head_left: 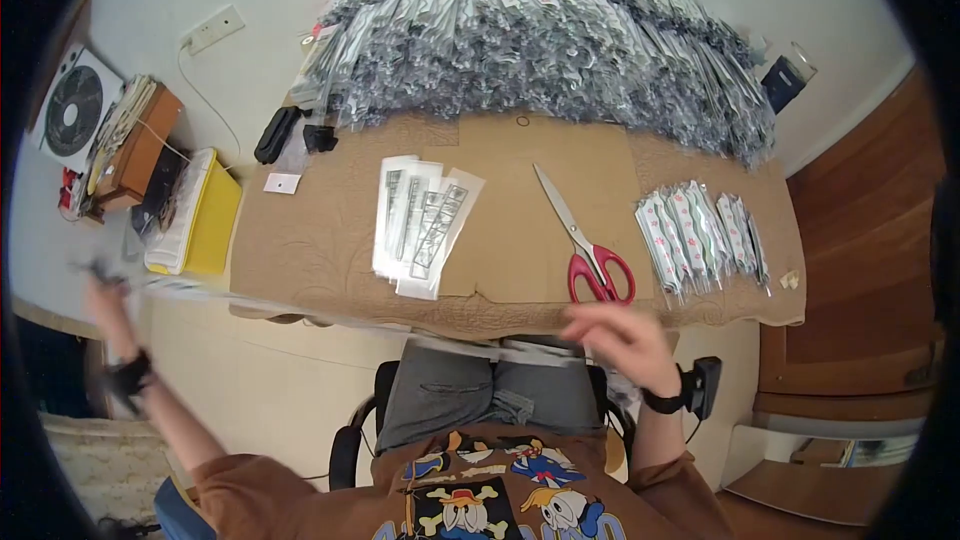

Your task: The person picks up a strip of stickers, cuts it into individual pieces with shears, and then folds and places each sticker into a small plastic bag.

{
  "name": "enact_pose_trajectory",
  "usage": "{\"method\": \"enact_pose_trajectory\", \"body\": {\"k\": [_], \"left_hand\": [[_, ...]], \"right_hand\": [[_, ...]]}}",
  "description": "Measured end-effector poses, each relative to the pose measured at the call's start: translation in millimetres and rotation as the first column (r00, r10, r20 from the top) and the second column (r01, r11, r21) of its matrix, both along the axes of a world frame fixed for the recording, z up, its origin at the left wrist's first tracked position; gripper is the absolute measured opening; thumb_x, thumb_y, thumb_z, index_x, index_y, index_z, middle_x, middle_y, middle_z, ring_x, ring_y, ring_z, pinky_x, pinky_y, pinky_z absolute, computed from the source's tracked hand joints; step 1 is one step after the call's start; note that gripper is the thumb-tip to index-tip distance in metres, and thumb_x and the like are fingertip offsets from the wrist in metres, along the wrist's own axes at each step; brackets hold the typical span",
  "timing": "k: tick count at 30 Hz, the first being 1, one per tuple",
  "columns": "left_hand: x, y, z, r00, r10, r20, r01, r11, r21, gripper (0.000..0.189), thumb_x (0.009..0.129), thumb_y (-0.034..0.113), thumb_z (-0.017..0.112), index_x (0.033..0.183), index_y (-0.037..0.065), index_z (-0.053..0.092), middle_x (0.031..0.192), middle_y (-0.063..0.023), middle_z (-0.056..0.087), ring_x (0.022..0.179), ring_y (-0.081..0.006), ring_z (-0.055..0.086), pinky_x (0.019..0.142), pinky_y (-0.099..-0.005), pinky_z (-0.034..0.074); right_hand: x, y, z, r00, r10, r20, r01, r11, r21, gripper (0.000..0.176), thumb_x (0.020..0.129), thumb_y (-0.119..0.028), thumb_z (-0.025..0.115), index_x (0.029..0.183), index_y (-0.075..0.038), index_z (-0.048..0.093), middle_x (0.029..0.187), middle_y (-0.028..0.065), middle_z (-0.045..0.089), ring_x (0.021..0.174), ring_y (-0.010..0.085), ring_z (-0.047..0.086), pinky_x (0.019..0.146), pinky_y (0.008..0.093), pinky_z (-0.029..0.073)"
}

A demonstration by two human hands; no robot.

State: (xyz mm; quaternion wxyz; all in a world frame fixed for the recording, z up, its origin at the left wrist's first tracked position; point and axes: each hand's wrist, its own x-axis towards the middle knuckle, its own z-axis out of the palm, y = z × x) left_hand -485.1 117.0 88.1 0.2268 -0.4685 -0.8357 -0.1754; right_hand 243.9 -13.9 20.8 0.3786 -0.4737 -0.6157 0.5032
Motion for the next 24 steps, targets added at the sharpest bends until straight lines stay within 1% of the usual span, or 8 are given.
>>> {"method": "enact_pose_trajectory", "body": {"k": [3,4,5,6,9,14,18,24], "left_hand": [[-169,-45,24,0.927,0.25,-0.281,-0.222,0.966,0.13,0.031,0.087,0.019,0.043,0.114,0.008,0.053,0.082,-0.0042,0.056,0.052,-0.0139,0.048,0.048,-0.0271,0.041],[-90,-78,20,0.923,0.253,-0.289,-0.223,0.966,0.132,0.031,0.087,0.019,0.043,0.114,0.008,0.053,0.082,-0.0042,0.056,0.052,-0.0139,0.048,0.048,-0.0271,0.041],[-57,-87,23,0.979,0.001,0.203,-0.035,0.986,0.164,0.033,0.088,0.023,0.043,0.117,0.01,0.052,0.087,-0.0024,0.053,0.054,-0.0108,0.047,0.047,-0.0251,0.04],[-16,-76,30,0.735,-0.269,0.623,0.115,0.954,0.276,0.035,0.089,0.026,0.042,0.12,0.013,0.051,0.092,-0.0006,0.051,0.056,-0.0077,0.046,0.046,-0.0231,0.039],[93,-70,-23,0.191,-0.552,0.811,0.266,0.825,0.499,0.037,0.089,0.032,0.045,0.12,0.013,0.051,0.09,0.0005,0.048,0.072,-0.0057,0.046,0.051,-0.0199,0.039],[313,-72,-66,-0.336,-0.649,0.683,0.118,0.69,0.714,0.039,0.091,0.027,0.045,0.12,0.002,0.045,0.066,0.0045,0.035,0.059,-0.0037,0.037,0.054,-0.0178,0.034],[414,-65,-69,-0.253,-0.737,0.627,-0.083,0.662,0.745,0.036,0.093,0.026,0.041,0.118,0.001,0.045,0.066,0.0029,0.029,0.06,-0.0052,0.033,0.053,-0.0202,0.033],[471,-69,-79,-0.222,-0.854,0.471,-0.253,0.517,0.818,0.033,0.094,0.026,0.036,0.113,-0.001,0.043,0.075,-0.0009,0.033,0.067,-0.0081,0.033,0.061,-0.0207,0.033]], "right_hand": [[9,6,-5,0.927,-0.275,0.255,0.214,0.946,0.242,0.032,0.079,-0.005,0.058,0.11,0.0,0.054,0.098,0.0111,0.06,0.084,0.0174,0.058,0.074,0.0295,0.046],[8,11,-7,0.811,-0.386,0.439,0.196,0.888,0.417,0.033,0.078,-0.005,0.058,0.11,0.0,0.054,0.097,0.0107,0.06,0.081,0.0167,0.057,0.072,0.0295,0.046],[6,15,-9,0.645,-0.51,0.569,0.133,0.808,0.573,0.033,0.077,-0.004,0.059,0.11,0.0,0.054,0.096,0.0103,0.059,0.079,0.016,0.057,0.071,0.0294,0.046],[3,17,-9,0.652,-0.507,0.563,0.135,0.809,0.572,0.033,0.077,-0.004,0.059,0.11,0.0,0.054,0.096,0.0103,0.059,0.079,0.016,0.057,0.071,0.0294,0.046],[-10,21,-2,0.506,-0.515,0.692,0.126,0.838,0.531,0.035,0.076,-0.001,0.058,0.111,0.0,0.053,0.091,0.008,0.057,0.077,0.0143,0.055,0.07,0.0291,0.046],[-10,23,-2,0.903,-0.363,0.229,0.383,0.923,-0.045,0.038,0.077,-0.005,0.059,0.114,-0.001,0.049,0.091,0.0069,0.053,0.083,0.0165,0.054,0.073,0.0322,0.045],[-65,-28,-20,0.817,-0.036,-0.575,-0.104,0.972,-0.209,0.075,0.071,-0.014,0.072,0.13,-0.008,0.026,0.094,0.0063,0.047,0.088,0.0173,0.05,0.079,0.0323,0.042],[-112,-66,-49,0.851,0.208,-0.482,-0.382,0.875,-0.298,0.094,0.057,-0.042,0.077,0.128,-0.008,0.024,0.1,0.0054,0.044,0.086,0.0149,0.048,0.079,0.0286,0.041]]}}
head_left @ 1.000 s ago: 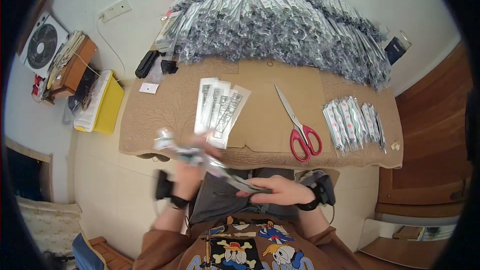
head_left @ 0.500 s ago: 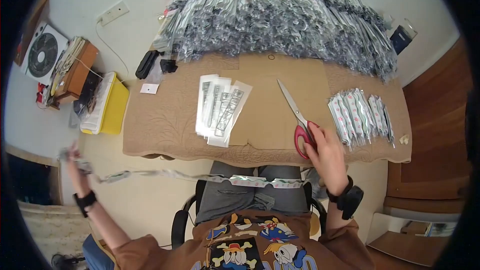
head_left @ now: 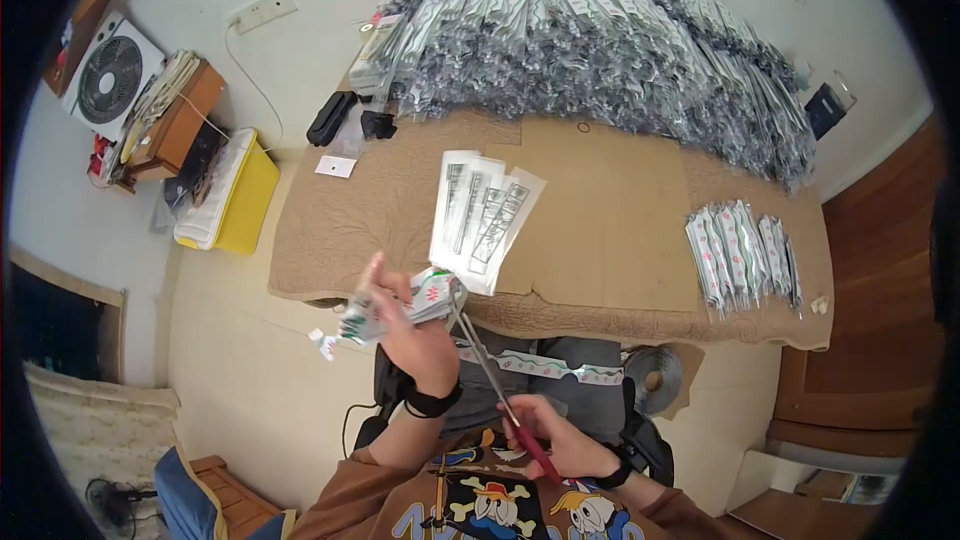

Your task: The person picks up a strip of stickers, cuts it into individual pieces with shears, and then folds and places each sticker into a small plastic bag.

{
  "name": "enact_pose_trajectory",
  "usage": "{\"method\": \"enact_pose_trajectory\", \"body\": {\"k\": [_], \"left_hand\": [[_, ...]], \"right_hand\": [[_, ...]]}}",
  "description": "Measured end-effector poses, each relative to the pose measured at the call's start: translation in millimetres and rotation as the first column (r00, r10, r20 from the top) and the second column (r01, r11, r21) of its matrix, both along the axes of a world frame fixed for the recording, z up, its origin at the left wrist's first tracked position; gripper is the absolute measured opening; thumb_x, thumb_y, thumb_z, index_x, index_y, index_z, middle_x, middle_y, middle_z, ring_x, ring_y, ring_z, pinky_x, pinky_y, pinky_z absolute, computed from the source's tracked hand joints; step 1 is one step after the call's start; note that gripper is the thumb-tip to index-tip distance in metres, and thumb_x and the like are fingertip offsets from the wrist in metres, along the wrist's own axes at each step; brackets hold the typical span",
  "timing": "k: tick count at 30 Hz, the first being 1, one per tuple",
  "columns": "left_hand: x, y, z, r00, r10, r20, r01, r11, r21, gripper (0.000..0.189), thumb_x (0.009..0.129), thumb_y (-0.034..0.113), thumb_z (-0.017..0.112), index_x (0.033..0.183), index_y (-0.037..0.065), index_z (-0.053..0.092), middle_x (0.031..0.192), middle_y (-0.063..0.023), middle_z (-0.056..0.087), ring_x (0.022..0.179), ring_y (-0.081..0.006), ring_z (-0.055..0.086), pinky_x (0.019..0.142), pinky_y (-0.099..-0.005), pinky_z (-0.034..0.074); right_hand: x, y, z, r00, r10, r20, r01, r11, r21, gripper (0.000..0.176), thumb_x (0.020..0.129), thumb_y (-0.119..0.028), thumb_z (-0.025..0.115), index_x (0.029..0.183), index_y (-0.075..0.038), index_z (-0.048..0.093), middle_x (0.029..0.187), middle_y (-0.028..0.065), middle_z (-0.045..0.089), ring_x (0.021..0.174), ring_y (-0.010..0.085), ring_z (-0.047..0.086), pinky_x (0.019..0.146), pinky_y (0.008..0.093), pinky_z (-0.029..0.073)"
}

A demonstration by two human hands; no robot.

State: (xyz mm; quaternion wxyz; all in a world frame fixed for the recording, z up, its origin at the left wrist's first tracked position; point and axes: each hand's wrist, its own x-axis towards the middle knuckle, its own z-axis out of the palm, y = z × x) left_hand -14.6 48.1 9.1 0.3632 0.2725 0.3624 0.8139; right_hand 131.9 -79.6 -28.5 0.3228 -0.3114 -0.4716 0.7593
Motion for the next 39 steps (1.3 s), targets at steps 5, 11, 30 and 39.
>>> {"method": "enact_pose_trajectory", "body": {"k": [5,11,30,39], "left_hand": [[4,-15,-31,0.944,0.033,-0.329,-0.02,0.999,0.044,0.032,0.095,0.025,0.034,0.111,-0.002,0.043,0.078,-0.0024,0.035,0.068,-0.0103,0.036,0.065,-0.0239,0.034],[12,-25,-30,0.767,0.076,-0.638,-0.014,0.995,0.102,0.031,0.095,0.023,0.031,0.106,-0.002,0.043,0.083,-0.0068,0.041,0.069,-0.0115,0.037,0.065,-0.0255,0.034],[13,-13,-11,0.932,-0.362,-0.03,0.352,0.919,-0.176,0.027,0.094,0.019,0.036,0.105,-0.003,0.046,0.07,-0.0023,0.039,0.073,-0.015,0.048,0.085,-0.0326,0.04],[29,-39,-12,0.405,-0.848,0.342,0.914,0.38,-0.14,0.03,0.091,0.021,0.042,0.11,-0.001,0.047,0.068,0.0007,0.039,0.063,-0.0118,0.048,0.077,-0.0322,0.044]], "right_hand": [[-10,11,8,0.998,0.023,-0.059,-0.03,0.992,-0.119,0.091,0.062,-0.047,0.072,0.128,-0.007,0.023,0.1,0.0054,0.044,0.084,0.0128,0.047,0.076,0.026,0.041],[-12,13,13,0.991,-0.086,-0.099,0.075,0.99,-0.116,0.086,0.068,-0.051,0.065,0.128,-0.007,0.022,0.099,0.0058,0.044,0.083,0.0127,0.047,0.074,0.0259,0.042],[44,45,34,0.612,-0.641,0.463,0.506,0.767,0.394,0.033,0.077,-0.002,0.059,0.107,-0.006,0.045,0.079,0.005,0.052,0.061,0.0133,0.054,0.051,0.0246,0.044],[70,83,68,0.273,-0.842,0.465,-0.083,0.461,0.884,0.043,0.071,-0.012,0.065,0.11,-0.002,0.052,0.117,0.0164,0.046,0.105,0.0336,0.045,0.087,0.0404,0.038]]}}
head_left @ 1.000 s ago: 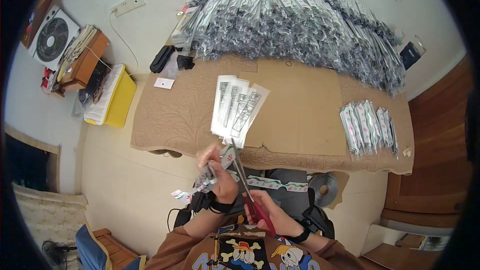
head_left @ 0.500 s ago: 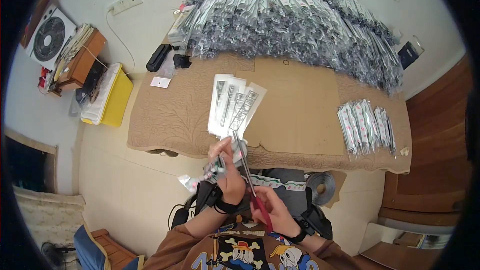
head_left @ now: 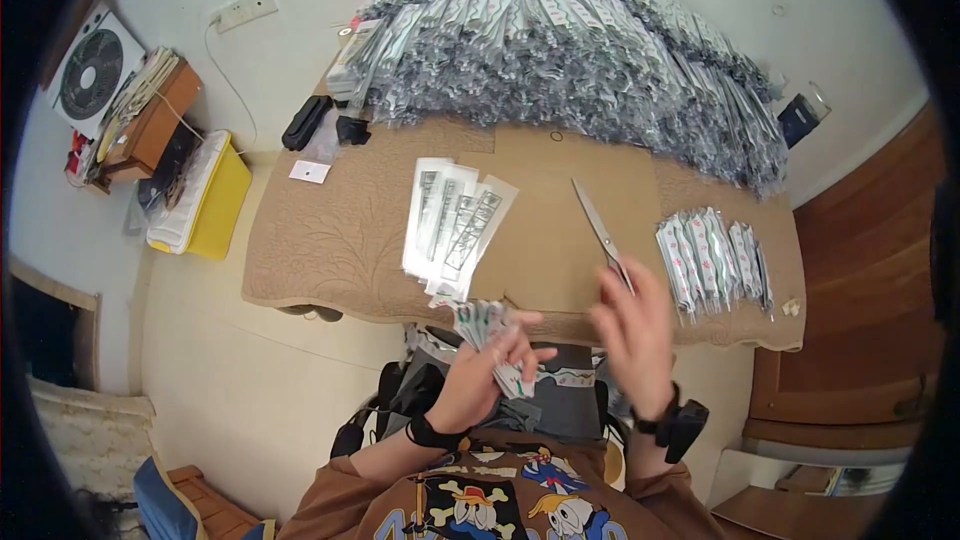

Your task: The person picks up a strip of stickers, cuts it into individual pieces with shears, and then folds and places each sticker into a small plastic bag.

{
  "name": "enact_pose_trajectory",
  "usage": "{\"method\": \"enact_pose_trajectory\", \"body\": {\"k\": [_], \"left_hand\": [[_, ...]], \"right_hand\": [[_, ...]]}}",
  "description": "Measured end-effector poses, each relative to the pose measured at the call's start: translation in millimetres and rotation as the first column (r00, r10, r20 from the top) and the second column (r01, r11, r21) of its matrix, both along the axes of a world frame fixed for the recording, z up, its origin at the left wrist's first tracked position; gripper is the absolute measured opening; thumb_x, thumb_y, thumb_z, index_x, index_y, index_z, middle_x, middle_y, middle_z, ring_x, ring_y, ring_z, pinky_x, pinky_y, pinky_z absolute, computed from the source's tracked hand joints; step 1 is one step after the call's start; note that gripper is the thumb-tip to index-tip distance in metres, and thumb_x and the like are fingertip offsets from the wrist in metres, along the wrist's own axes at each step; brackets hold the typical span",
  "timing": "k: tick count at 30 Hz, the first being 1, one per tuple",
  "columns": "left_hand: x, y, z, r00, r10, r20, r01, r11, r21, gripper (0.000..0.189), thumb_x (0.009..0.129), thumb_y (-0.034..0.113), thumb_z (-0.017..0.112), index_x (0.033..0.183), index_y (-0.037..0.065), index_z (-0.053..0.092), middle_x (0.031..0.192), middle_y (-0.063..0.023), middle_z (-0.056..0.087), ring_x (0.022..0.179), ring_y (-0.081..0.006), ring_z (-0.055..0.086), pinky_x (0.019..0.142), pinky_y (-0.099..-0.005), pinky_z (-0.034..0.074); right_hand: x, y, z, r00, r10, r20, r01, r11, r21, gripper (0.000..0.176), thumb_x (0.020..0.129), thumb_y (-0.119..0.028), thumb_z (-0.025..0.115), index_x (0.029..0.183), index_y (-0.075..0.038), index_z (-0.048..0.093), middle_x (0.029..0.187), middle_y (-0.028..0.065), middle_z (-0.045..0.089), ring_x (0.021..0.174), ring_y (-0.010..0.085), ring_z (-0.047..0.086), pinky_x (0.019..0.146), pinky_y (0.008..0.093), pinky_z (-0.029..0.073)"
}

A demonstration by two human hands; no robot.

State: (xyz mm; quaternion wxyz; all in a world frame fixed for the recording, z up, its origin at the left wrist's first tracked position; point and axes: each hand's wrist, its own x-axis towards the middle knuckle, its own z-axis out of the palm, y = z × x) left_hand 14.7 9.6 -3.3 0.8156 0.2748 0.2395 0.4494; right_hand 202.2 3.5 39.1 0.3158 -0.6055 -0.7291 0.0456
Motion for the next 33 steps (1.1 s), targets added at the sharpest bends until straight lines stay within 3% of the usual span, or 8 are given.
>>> {"method": "enact_pose_trajectory", "body": {"k": [2,5,8,11,13,17,28,33], "left_hand": [[5,-7,-1,0.996,-0.084,0.004,0.084,0.996,-0.018,0.031,0.091,0.022,0.044,0.111,-0.001,0.046,0.07,0.0006,0.042,0.066,-0.0106,0.049,0.072,-0.0287,0.044],[5,-12,-1,0.902,-0.128,-0.413,0.194,0.973,0.124,0.03,0.09,0.02,0.046,0.113,0.001,0.046,0.074,0.0017,0.044,0.069,-0.0083,0.048,0.07,-0.0258,0.045],[6,-14,-12,0.891,-0.104,-0.442,0.188,0.97,0.152,0.026,0.089,0.019,0.047,0.109,0.003,0.047,0.078,0.0019,0.046,0.07,-0.0071,0.048,0.069,-0.0254,0.044],[2,-13,-10,0.897,-0.151,-0.415,0.188,0.981,0.051,0.026,0.088,0.02,0.047,0.108,0.002,0.048,0.083,-0.0003,0.05,0.074,-0.0085,0.05,0.069,-0.0253,0.044],[-1,-11,-5,0.918,-0.244,-0.312,0.198,0.965,-0.172,0.031,0.089,0.022,0.045,0.111,0.0,0.048,0.091,-0.0047,0.055,0.079,-0.0124,0.054,0.071,-0.0254,0.044],[-1,-8,-14,0.912,-0.408,-0.039,0.406,0.912,-0.05,0.029,0.088,0.019,0.044,0.109,0.0,0.048,0.082,-0.006,0.056,0.067,-0.0105,0.052,0.059,-0.0226,0.041],[5,-11,2,0.875,-0.375,-0.305,0.409,0.911,0.053,0.022,0.088,0.015,0.043,0.103,0.001,0.05,0.066,-0.002,0.049,0.057,-0.0083,0.046,0.05,-0.0202,0.034],[5,-14,-2,0.876,-0.29,-0.384,0.337,0.939,0.061,0.017,0.091,0.018,0.043,0.092,0.003,0.051,0.064,0.0,0.048,0.056,-0.0073,0.046,0.05,-0.0202,0.034]], "right_hand": [[-26,-5,7,0.966,0.203,-0.157,-0.217,0.973,-0.08,0.053,0.07,-0.013,0.065,0.119,-0.003,0.047,0.126,0.017,0.039,0.117,0.0358,0.036,0.095,0.042,0.032],[-43,-10,5,0.94,0.296,-0.172,-0.318,0.94,-0.121,0.057,0.07,-0.013,0.064,0.123,-0.004,0.044,0.129,0.0171,0.036,0.122,0.0367,0.03,0.098,0.0424,0.028],[-43,-11,4,0.925,0.365,-0.102,-0.378,0.91,-0.172,0.059,0.071,-0.013,0.064,0.125,-0.004,0.042,0.13,0.0177,0.034,0.125,0.0367,0.026,0.1,0.0422,0.026],[-31,-12,5,0.877,0.387,-0.283,-0.434,0.893,-0.122,0.05,0.074,-0.012,0.062,0.121,-0.003,0.045,0.126,0.0171,0.039,0.12,0.0346,0.034,0.097,0.04,0.03],[-27,-18,4,0.848,0.335,-0.411,-0.416,0.901,-0.124,0.045,0.075,-0.011,0.061,0.117,-0.003,0.048,0.122,0.0164,0.042,0.116,0.033,0.038,0.095,0.0386,0.032],[-27,-22,-2,0.755,0.197,-0.625,-0.349,0.928,-0.128,0.03,0.075,-0.007,0.061,0.105,-0.002,0.055,0.109,0.0137,0.051,0.104,0.0278,0.048,0.087,0.0342,0.038],[-36,-21,-7,0.809,0.155,-0.566,-0.229,0.972,-0.06,0.023,0.069,-0.001,0.066,0.091,-0.001,0.058,0.094,0.0089,0.055,0.087,0.0199,0.053,0.077,0.0286,0.042],[-40,-24,-6,0.683,0.017,-0.73,-0.217,0.959,-0.18,0.027,0.071,0.002,0.064,0.096,-0.001,0.055,0.096,0.0089,0.053,0.088,0.0159,0.053,0.075,0.0258,0.043]]}}
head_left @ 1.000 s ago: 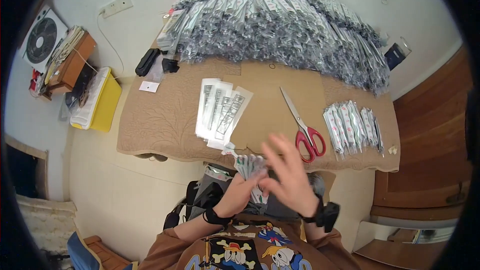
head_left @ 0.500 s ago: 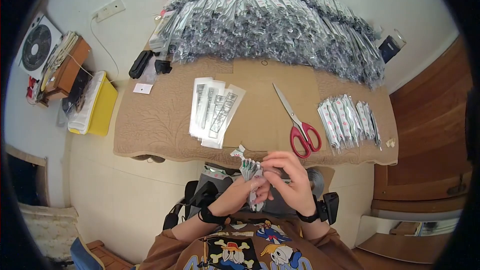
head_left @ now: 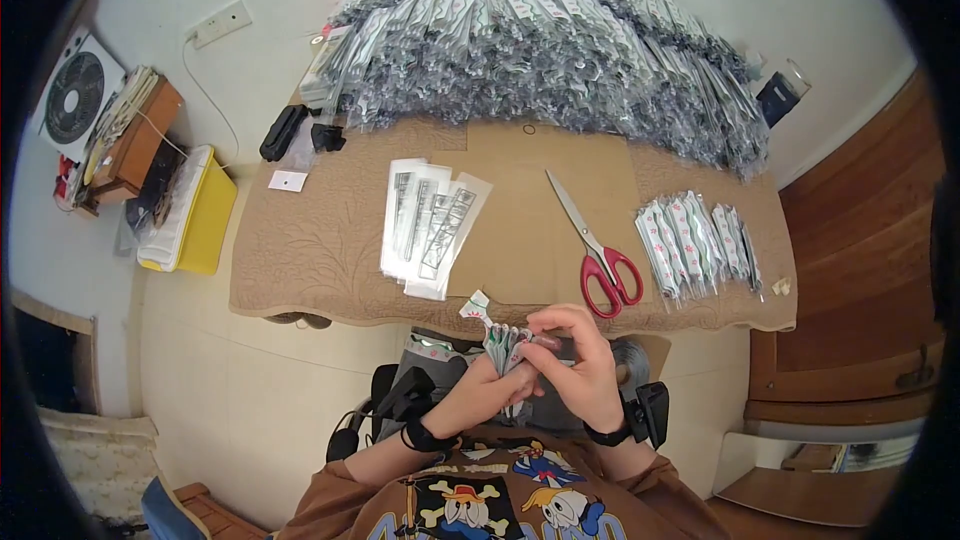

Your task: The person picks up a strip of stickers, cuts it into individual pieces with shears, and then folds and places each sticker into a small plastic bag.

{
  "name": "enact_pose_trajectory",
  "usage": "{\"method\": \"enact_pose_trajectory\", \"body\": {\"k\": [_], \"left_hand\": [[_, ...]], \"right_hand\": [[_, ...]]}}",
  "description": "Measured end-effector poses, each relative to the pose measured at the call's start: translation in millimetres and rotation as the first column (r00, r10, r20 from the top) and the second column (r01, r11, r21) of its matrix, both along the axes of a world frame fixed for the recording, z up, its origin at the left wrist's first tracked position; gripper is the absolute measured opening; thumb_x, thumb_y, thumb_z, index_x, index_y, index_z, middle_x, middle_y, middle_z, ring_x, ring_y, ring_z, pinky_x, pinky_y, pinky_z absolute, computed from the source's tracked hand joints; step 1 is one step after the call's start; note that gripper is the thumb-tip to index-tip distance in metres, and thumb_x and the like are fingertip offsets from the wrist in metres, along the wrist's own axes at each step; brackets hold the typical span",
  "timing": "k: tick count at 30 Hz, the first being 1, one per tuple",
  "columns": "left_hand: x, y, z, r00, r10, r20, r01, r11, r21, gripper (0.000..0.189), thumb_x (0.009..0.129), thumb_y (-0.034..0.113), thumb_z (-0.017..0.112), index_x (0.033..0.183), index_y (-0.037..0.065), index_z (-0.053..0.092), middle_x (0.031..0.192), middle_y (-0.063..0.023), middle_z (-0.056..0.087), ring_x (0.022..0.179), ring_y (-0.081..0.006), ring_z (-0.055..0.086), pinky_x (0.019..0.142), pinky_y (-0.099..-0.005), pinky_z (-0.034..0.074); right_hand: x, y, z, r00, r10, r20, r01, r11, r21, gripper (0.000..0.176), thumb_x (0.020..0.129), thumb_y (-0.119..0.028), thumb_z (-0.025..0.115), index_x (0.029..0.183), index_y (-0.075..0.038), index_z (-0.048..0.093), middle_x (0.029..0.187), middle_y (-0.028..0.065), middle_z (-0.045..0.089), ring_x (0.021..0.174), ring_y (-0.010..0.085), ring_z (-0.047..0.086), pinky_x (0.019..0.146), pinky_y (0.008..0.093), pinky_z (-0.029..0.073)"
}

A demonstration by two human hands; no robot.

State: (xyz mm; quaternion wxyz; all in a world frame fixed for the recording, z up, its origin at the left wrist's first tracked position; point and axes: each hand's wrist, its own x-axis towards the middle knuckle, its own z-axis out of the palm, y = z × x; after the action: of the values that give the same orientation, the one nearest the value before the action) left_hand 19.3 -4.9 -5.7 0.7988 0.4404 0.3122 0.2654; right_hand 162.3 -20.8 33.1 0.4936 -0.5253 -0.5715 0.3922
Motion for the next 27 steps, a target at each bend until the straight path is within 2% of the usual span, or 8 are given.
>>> {"method": "enact_pose_trajectory", "body": {"k": [4,7,10,15,18,21,24,27], "left_hand": [[-4,2,-10,0.996,-0.065,-0.066,0.071,0.993,0.099,0.017,0.091,0.017,0.043,0.089,0.002,0.05,0.06,0.0018,0.045,0.054,-0.0061,0.047,0.054,-0.0221,0.042],[-5,4,-11,0.998,-0.067,0.001,0.067,0.996,0.054,0.017,0.091,0.017,0.042,0.086,0.002,0.05,0.06,0.0011,0.047,0.053,-0.0072,0.047,0.051,-0.0224,0.041],[-6,5,-10,0.998,-0.053,0.015,0.052,0.997,0.059,0.017,0.09,0.016,0.042,0.084,0.002,0.049,0.06,-0.0001,0.049,0.053,-0.0084,0.048,0.049,-0.0231,0.04],[-10,6,-14,0.995,-0.008,-0.097,0.032,0.967,0.251,0.018,0.091,0.016,0.043,0.081,0.002,0.049,0.064,-0.0016,0.051,0.055,-0.0092,0.049,0.051,-0.0234,0.04],[-9,6,-11,0.989,0.012,-0.145,0.04,0.936,0.348,0.019,0.091,0.017,0.043,0.08,0.002,0.049,0.067,-0.0013,0.051,0.056,-0.0088,0.048,0.051,-0.0231,0.04],[-10,9,-7,0.983,0.031,-0.181,0.046,0.911,0.41,0.018,0.09,0.017,0.044,0.081,0.002,0.05,0.069,-0.0013,0.052,0.057,-0.0083,0.049,0.052,-0.023,0.04],[-10,13,-14,0.971,0.102,-0.218,0.067,0.755,0.652,0.018,0.089,0.019,0.046,0.085,0.002,0.052,0.07,-0.0005,0.053,0.058,-0.0073,0.048,0.051,-0.0227,0.039],[-12,15,-14,0.975,-0.055,-0.217,0.168,0.82,0.547,0.02,0.089,0.021,0.046,0.087,0.002,0.053,0.07,-0.0009,0.053,0.057,-0.0076,0.048,0.051,-0.0224,0.039]], "right_hand": [[0,-2,-1,0.981,0.063,-0.181,-0.076,0.995,-0.067,0.028,0.073,0.004,0.062,0.099,-0.002,0.053,0.101,0.0092,0.05,0.089,0.0144,0.052,0.074,0.0248,0.044],[-1,-1,2,0.953,0.103,-0.286,-0.138,0.985,-0.106,0.028,0.074,0.005,0.06,0.1,-0.002,0.053,0.104,0.0094,0.049,0.089,0.0145,0.052,0.075,0.0248,0.044],[3,1,-4,0.984,0.141,0.104,-0.159,0.971,0.181,0.026,0.074,0.007,0.059,0.098,-0.001,0.053,0.104,0.0094,0.048,0.089,0.0147,0.052,0.075,0.0245,0.044],[0,-1,-4,0.987,0.116,-0.114,-0.107,0.991,0.08,0.03,0.073,0.006,0.059,0.102,-0.001,0.053,0.101,0.0093,0.047,0.09,0.0144,0.052,0.075,0.0246,0.044],[4,1,3,0.981,0.146,0.131,-0.16,0.981,0.105,0.033,0.071,0.006,0.061,0.103,-0.001,0.056,0.098,0.009,0.047,0.089,0.0156,0.052,0.075,0.0255,0.045],[6,-2,2,0.978,0.133,0.161,-0.15,0.984,0.1,0.034,0.07,0.004,0.063,0.103,-0.002,0.058,0.096,0.0091,0.049,0.089,0.0168,0.052,0.075,0.0262,0.044],[7,-3,1,0.978,0.126,0.163,-0.145,0.984,0.107,0.032,0.069,0.003,0.065,0.099,-0.002,0.059,0.095,0.0092,0.051,0.088,0.018,0.052,0.075,0.027,0.044],[10,-1,1,0.982,0.128,0.14,-0.147,0.98,0.135,0.025,0.068,0.002,0.067,0.092,-0.002,0.061,0.093,0.0091,0.053,0.087,0.019,0.052,0.073,0.0277,0.044]]}}
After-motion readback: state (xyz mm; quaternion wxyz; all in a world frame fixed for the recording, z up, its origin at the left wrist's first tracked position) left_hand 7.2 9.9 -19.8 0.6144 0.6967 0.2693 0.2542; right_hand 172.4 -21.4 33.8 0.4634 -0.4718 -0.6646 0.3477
